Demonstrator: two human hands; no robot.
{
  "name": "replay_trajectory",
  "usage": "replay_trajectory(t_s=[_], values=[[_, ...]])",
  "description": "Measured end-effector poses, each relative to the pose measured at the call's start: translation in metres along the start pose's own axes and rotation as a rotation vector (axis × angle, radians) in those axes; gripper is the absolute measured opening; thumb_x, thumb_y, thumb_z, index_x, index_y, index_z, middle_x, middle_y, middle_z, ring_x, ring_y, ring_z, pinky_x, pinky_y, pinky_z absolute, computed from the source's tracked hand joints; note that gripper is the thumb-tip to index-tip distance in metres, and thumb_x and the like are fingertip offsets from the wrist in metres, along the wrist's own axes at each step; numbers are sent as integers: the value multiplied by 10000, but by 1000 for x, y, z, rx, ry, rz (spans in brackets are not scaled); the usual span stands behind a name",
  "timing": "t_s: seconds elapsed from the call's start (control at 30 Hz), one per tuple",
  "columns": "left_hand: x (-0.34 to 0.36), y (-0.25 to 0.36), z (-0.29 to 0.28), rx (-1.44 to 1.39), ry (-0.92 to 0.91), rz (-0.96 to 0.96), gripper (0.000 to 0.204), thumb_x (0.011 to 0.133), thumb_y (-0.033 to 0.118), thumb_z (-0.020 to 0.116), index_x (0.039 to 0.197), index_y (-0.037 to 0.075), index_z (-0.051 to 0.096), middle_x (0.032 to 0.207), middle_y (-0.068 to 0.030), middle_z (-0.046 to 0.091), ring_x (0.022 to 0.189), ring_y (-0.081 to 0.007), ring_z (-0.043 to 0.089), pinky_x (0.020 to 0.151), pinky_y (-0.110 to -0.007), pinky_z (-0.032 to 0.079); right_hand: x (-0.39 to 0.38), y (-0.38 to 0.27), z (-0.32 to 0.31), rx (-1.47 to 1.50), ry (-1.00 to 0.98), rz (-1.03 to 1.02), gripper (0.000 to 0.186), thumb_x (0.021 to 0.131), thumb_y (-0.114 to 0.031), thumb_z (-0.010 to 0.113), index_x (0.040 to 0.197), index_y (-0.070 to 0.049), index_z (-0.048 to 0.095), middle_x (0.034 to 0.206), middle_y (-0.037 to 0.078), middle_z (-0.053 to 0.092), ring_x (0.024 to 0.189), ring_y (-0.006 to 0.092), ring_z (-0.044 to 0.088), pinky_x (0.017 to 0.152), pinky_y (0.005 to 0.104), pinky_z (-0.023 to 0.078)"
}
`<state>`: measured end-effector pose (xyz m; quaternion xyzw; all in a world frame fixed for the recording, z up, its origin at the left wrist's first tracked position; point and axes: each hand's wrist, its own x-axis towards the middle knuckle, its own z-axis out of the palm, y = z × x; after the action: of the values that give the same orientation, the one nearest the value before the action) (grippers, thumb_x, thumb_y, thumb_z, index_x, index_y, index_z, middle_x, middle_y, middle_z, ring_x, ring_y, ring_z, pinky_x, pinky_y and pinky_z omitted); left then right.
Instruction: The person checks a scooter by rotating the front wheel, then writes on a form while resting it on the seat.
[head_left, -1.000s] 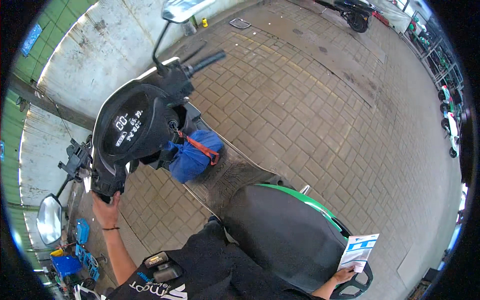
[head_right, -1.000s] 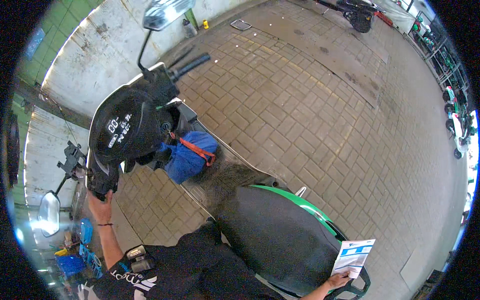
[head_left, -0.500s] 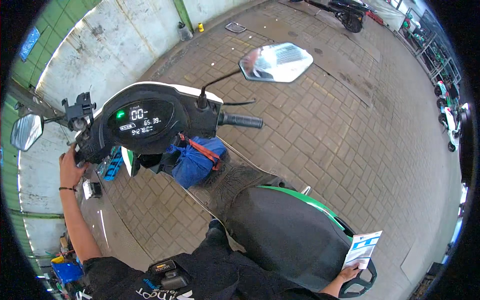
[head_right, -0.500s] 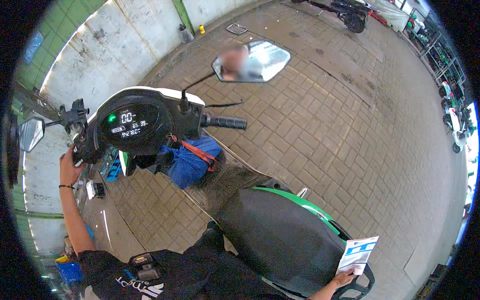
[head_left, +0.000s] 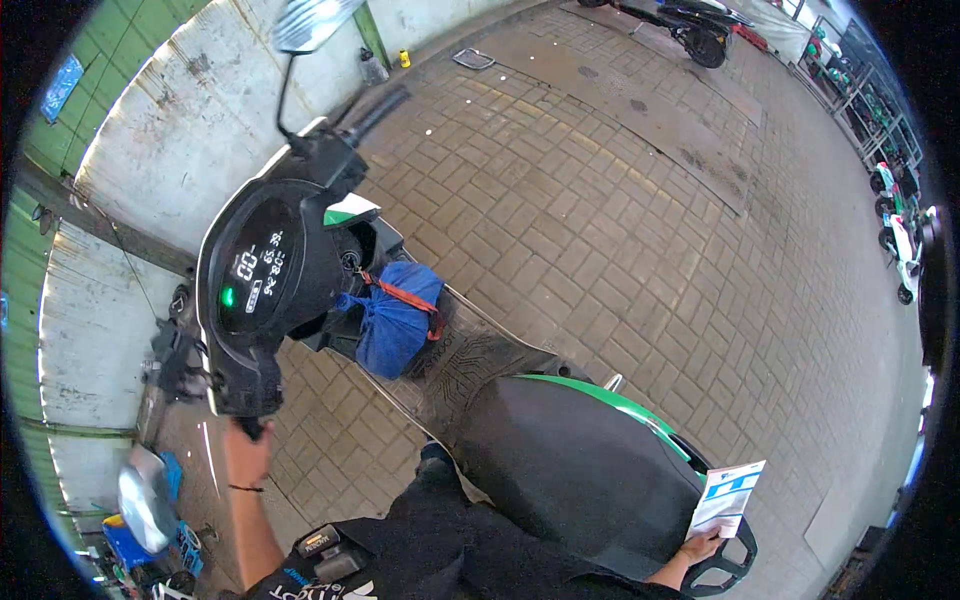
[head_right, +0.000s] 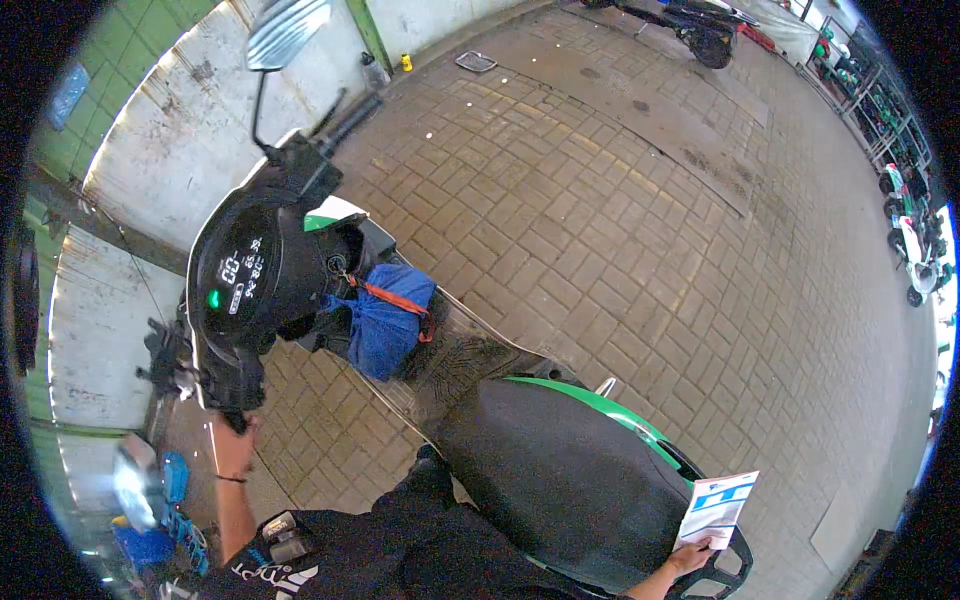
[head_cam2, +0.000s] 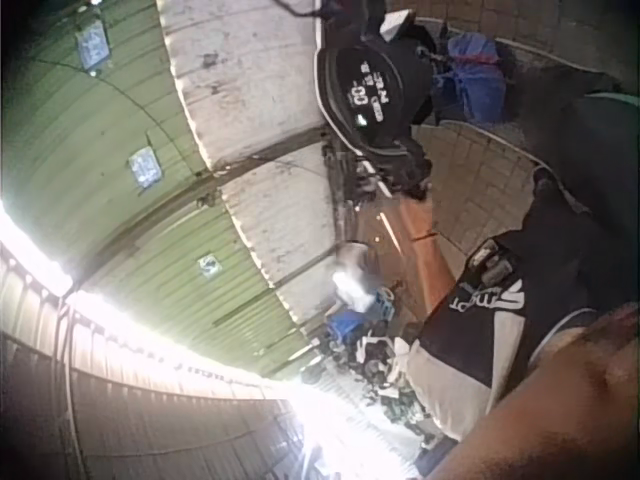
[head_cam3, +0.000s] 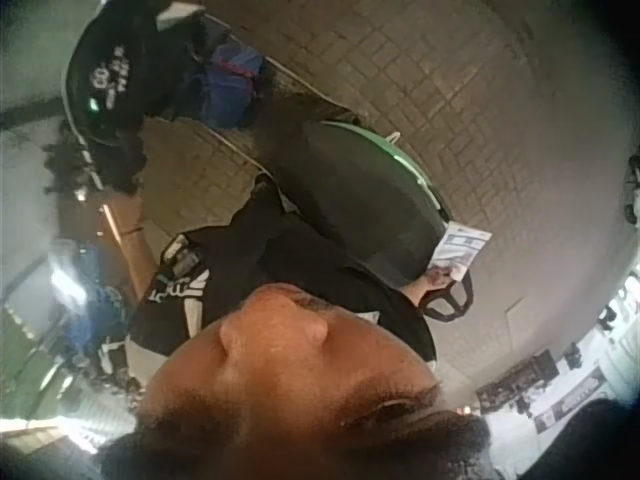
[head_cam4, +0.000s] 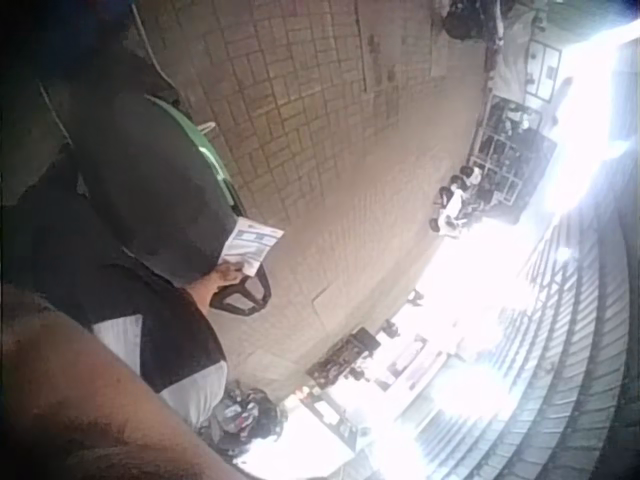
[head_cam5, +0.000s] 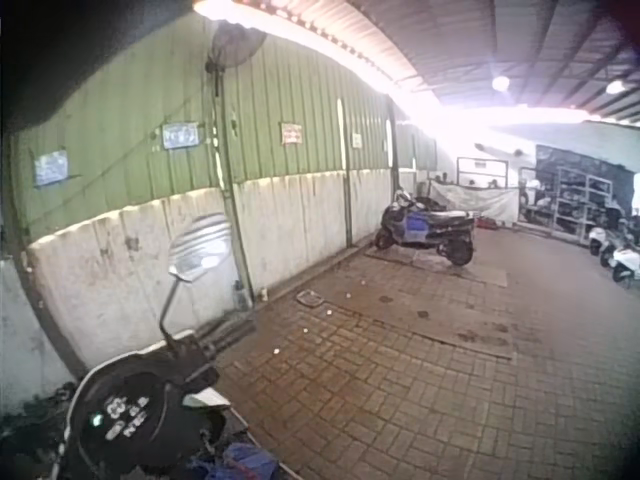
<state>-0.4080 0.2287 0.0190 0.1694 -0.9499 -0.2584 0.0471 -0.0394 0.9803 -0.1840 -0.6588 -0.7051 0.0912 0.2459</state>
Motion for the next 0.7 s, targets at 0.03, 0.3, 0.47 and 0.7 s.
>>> replay_trajectory(t_s=[0.03,0.3,0.47,0.7], values=[[-12,14,13,23,27,0,464,720,179,734,1085,-49,559,920,-236,642,871,-421,599,771,-418,469,2,4,1,4,4,-1,478,971,-336,404,1264,31,494,1237,268,532,1124,420,512,931,443,401],[-26,34,47,121,-4,-103,350,730,168,689,971,-61,580,873,-277,627,861,-457,588,729,-444,467,-2,1,-2,-20,24,-22,483,971,-340,405,1258,39,493,1225,267,541,1128,414,513,948,431,400],[36,-10,-13,348,160,27,318,720,150,659,978,-24,596,882,-257,638,848,-455,591,720,-487,472,0,7,2,-14,-5,-24,487,967,-340,409,1266,36,488,1224,276,536,1132,416,511,939,428,411],[112,-22,-53,562,244,169,313,701,137,675,984,22,612,885,-223,651,846,-424,606,729,-477,488,-18,-30,-15,25,-30,-36,474,964,-322,401,1251,44,496,1212,281,542,1122,419,515,933,436,408]])
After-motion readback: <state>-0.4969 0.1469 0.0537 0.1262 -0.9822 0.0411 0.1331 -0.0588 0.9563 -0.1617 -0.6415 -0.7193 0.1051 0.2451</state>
